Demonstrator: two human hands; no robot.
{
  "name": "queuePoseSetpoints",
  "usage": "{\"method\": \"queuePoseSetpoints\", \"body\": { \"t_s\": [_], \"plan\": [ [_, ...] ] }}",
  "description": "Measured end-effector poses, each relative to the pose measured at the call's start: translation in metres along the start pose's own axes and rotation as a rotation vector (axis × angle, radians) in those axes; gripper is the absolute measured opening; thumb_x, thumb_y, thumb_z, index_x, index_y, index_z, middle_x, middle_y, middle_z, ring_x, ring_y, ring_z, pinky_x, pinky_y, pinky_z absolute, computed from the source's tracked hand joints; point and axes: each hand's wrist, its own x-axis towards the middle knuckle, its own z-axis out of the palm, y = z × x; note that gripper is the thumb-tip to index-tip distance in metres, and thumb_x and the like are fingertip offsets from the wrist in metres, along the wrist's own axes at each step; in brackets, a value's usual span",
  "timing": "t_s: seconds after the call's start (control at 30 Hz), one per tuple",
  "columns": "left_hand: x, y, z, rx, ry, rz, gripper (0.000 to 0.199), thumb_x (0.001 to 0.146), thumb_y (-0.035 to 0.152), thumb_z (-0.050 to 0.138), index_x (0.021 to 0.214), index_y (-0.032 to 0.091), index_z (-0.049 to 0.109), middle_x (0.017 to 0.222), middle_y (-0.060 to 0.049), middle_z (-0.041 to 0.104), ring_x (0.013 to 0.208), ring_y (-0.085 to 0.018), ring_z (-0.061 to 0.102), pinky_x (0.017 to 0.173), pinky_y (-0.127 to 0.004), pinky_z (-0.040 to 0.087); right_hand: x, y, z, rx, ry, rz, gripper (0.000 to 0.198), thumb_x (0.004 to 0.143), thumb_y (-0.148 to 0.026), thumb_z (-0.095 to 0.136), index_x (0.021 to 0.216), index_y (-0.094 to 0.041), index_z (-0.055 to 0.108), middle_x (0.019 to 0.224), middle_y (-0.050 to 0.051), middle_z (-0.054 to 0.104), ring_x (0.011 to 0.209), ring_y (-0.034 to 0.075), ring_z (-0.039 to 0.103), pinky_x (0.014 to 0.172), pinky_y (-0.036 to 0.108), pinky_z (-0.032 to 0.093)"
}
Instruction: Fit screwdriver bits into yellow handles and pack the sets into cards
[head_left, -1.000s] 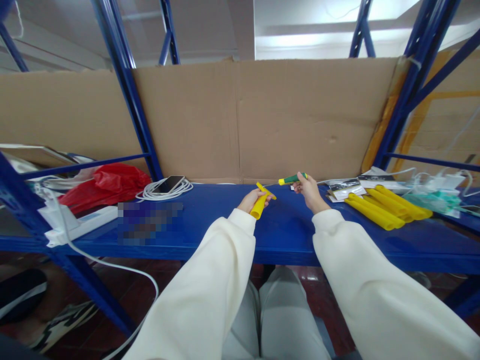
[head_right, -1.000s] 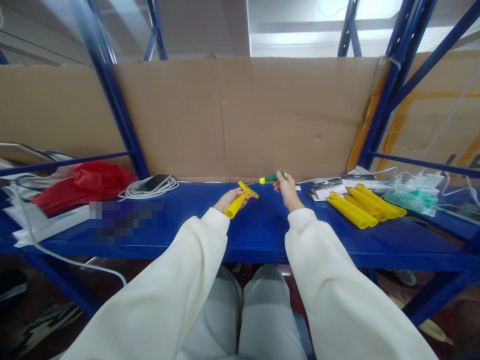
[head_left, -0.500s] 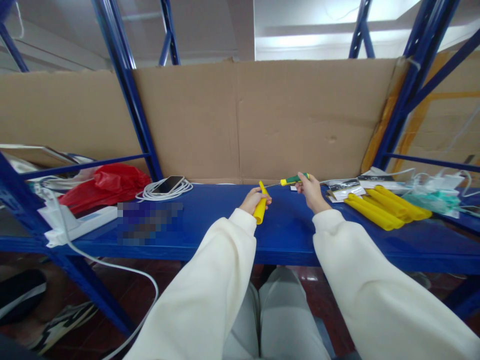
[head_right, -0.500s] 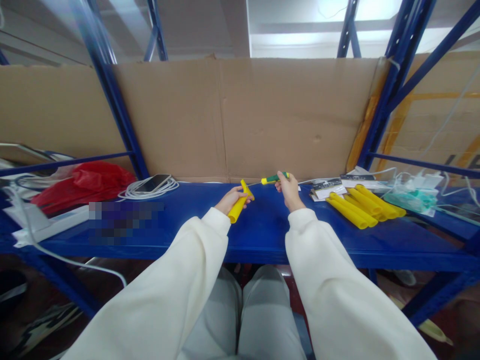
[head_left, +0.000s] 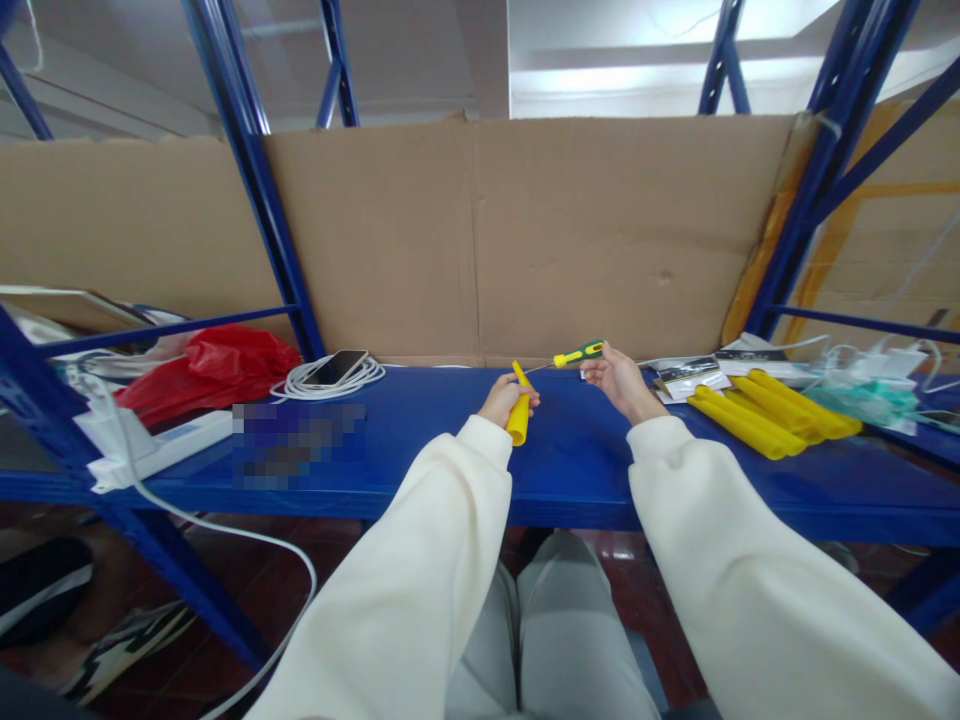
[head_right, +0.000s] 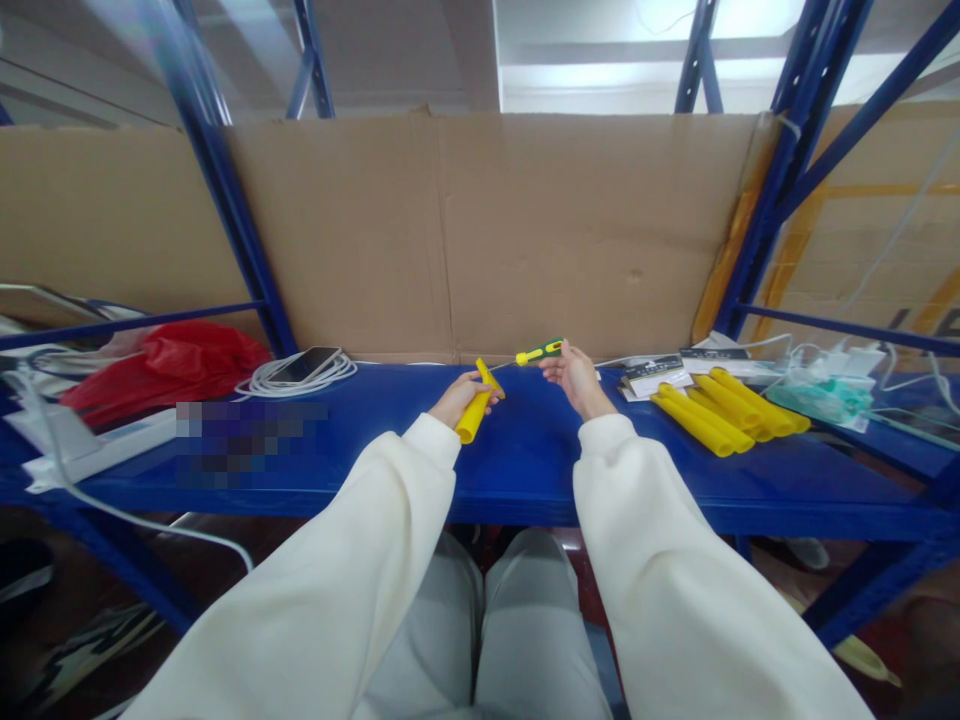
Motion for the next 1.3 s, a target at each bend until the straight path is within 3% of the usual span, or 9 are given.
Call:
{"method": "queuePoseSetpoints", "body": {
  "t_s": [0.27,0.43,0.67,0.87,0.97,1.13,1.3],
  "plan": [
    [-0.006,-0.002,0.003,0.083,-0.02,0.041,0.052,0.084,0.001,0.049,0.133,0.018,0.04,0.075,-0.003,0.065,0.049,-0.01,0.056,0.045,-0.019,0.04,0.003,0.0,-0.001,0.004,0.149,-0.053,0.023,0.09,-0.035,0.052,0.073,-0.02,0.048,0.047,-0.003,0.053,0.034,0.007,0.042,0.034,0.017,0.034],
    [-0.006,-0.002,0.003,0.108,-0.033,0.05,0.052,0.083,0.0,0.051,0.131,0.019,0.041,0.071,-0.001,0.063,0.048,-0.011,0.056,0.045,-0.019,0.04,0.003,-0.001,-0.004,0.001,0.175,-0.08,0.026,0.085,-0.038,0.06,0.071,-0.022,0.044,0.04,-0.008,0.042,0.031,0.006,0.032,0.03,0.016,0.023],
    [-0.002,-0.003,0.001,0.069,-0.035,0.04,0.053,0.083,0.002,0.054,0.131,0.019,0.04,0.071,-0.001,0.064,0.047,-0.011,0.056,0.046,-0.019,0.04,-0.005,-0.005,-0.005,0.021,0.011,-0.078,0.039,0.081,-0.059,0.064,0.084,-0.021,0.057,0.044,-0.007,0.046,0.035,0.007,0.038,0.033,0.017,0.029],
    [-0.002,-0.002,0.001,0.05,0.0,0.029,0.051,0.084,0.0,0.048,0.131,0.018,0.039,0.074,-0.003,0.065,0.047,-0.011,0.056,0.046,-0.019,0.04,-0.008,-0.007,0.0,0.087,-0.078,-0.065,0.03,0.087,-0.047,0.063,0.078,-0.022,0.049,0.054,-0.004,0.057,0.042,0.007,0.047,0.043,0.018,0.039],
    [-0.002,-0.001,0.001,0.038,0.02,0.024,0.051,0.085,0.0,0.049,0.131,0.017,0.039,0.073,-0.002,0.064,0.047,-0.011,0.056,0.045,-0.019,0.04,-0.006,-0.004,-0.001,0.059,-0.059,-0.052,0.032,0.084,-0.045,0.066,0.075,-0.022,0.046,0.053,-0.005,0.057,0.042,0.007,0.048,0.042,0.018,0.038],
    [0.0,-0.003,0.001,0.039,0.01,0.037,0.052,0.082,0.002,0.056,0.129,0.018,0.041,0.074,-0.003,0.065,0.046,-0.011,0.056,0.045,-0.019,0.041,0.001,0.001,-0.004,0.006,0.089,-0.087,0.035,0.079,-0.042,0.071,0.069,-0.021,0.045,0.047,-0.007,0.048,0.036,0.007,0.042,0.034,0.018,0.032],
    [-0.001,-0.004,0.001,0.073,-0.022,0.047,0.053,0.082,0.002,0.056,0.13,0.019,0.041,0.077,-0.004,0.066,0.048,-0.011,0.058,0.047,-0.02,0.042,0.003,0.003,-0.008,-0.013,0.125,-0.105,0.033,0.079,-0.039,0.069,0.069,-0.023,0.042,0.041,-0.009,0.039,0.032,0.006,0.034,0.03,0.017,0.027]
  ]
}}
